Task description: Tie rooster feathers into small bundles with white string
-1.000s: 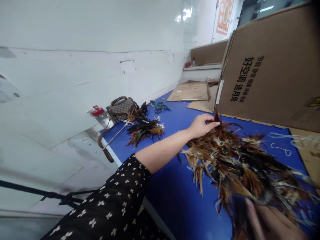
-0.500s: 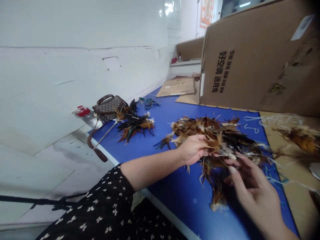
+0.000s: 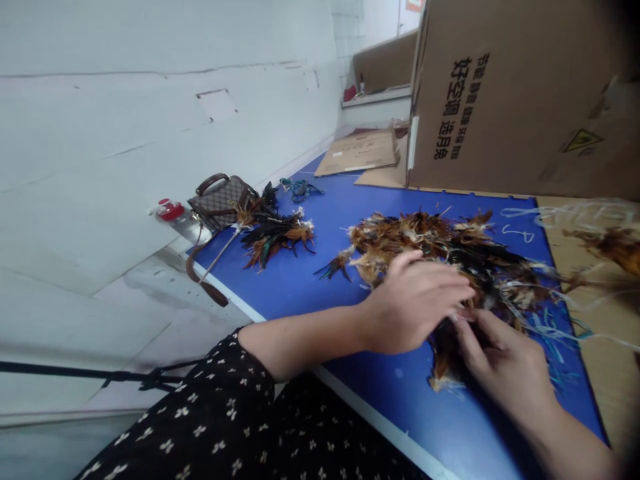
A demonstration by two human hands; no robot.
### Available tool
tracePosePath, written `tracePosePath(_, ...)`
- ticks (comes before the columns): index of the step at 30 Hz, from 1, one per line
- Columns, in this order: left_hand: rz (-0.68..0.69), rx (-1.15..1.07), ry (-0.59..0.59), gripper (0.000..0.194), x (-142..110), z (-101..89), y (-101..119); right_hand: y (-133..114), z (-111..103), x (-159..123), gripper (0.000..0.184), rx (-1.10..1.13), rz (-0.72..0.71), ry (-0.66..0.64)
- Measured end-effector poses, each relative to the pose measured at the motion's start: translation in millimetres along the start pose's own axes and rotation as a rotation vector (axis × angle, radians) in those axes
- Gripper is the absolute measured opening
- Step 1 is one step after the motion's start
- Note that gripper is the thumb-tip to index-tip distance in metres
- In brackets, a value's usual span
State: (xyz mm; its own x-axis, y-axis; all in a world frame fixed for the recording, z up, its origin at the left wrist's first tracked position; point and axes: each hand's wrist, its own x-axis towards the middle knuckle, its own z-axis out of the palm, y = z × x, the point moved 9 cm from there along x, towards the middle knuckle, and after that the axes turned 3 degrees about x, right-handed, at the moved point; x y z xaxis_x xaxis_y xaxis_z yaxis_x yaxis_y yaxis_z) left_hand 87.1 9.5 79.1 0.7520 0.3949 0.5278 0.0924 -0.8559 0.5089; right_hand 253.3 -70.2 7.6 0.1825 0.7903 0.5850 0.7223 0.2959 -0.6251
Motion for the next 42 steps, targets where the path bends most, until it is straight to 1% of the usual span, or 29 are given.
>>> tracePosePath(1,0.027,0.006,-0.084,0.037,-2.4,11.8,3.9,-1.1,0.7,0.2,0.041,0.026,0.018,-0.015)
tracePosePath(2,0.021,-0.001,-0.141,0.039,-4.9,22.5,2.9,-2.3,1.5,0.5,0.043,0.062,0.042,-0.034)
tracePosePath(4,-0.037,-0.053,-0.196,0.044,-9.4,39.5,-7.4,-4.6,3.9,1.4,0.045,0.153,0.111,-0.090)
tracePosePath(5,-0.068,-0.092,-0.210,0.047,-11.4,45.6,-13.9,-4.8,5.0,1.9,0.047,0.205,0.156,-0.119)
tracePosePath(7,-0.125,-0.169,-0.214,0.053,-14.6,52.0,-26.1,-5.1,6.1,3.1,0.053,0.282,0.233,-0.164)
tracePosePath(10,-0.210,-0.279,-0.211,0.051,-18.7,57.2,-39.8,-4.8,5.0,5.8,0.063,0.318,0.291,-0.189)
tracePosePath(11,-0.248,-0.343,-0.211,0.048,-20.4,60.4,-43.4,-4.3,4.5,6.3,0.064,0.321,0.301,-0.186)
tracePosePath(13,-0.349,-0.539,-0.208,0.044,-24.6,71.1,-49.8,-1.6,5.1,5.8,0.064,0.326,0.326,-0.185)
tracePosePath(16,-0.546,-0.860,-0.239,0.042,-33.6,94.1,-56.4,3.5,11.4,1.2,0.062,0.358,0.376,-0.213)
tracePosePath(18,-0.640,-0.961,-0.272,0.037,-38.3,103.5,-57.3,6.7,14.5,-2.0,0.060,0.374,0.398,-0.220)
tracePosePath(20,-0.674,-0.954,-0.266,0.025,-40.0,103.0,-58.9,9.5,12.2,-2.9,0.058,0.342,0.393,-0.186)
tracePosePath(22,-0.665,-0.870,-0.234,0.008,-40.8,96.9,-62.2,9.7,6.2,-1.2,0.054,0.267,0.341,-0.136)
tracePosePath(25,-0.621,-0.727,-0.164,0.014,-43.3,87.5,-68.4,8.3,-1.2,2.0,0.048,0.146,0.255,-0.085)
tracePosePath(28,-0.586,-0.651,-0.103,0.006,-46.6,81.8,-72.4,7.3,-5.9,4.2,0.048,0.051,0.199,-0.046)
tracePosePath(32,-0.577,-0.601,-0.093,0.012,-45.9,76.5,-71.0,5.2,-10.2,5.1,0.041,-0.019,0.141,0.004)
tracePosePath(36,-0.581,-0.621,-0.094,0.027,-38.7,67.9,-65.0,-1.3,-12.0,5.6,0.033,-0.036,0.055,0.016)
tracePosePath(39,-0.626,-0.621,-0.147,0.044,-37.0,66.9,-64.7,-10.0,-11.0,6.2,0.029,-0.010,-0.015,-0.005)
tracePosePath(40,-0.646,-0.621,-0.169,0.047,-37.5,67.9,-65.6,-12.4,-10.7,6.4,0.028,-0.002,-0.028,-0.012)
tracePosePath(42,-0.670,-0.627,-0.202,0.046,-38.8,70.1,-67.6,-16.2,-10.7,6.8,0.025,-0.001,-0.047,-0.016)
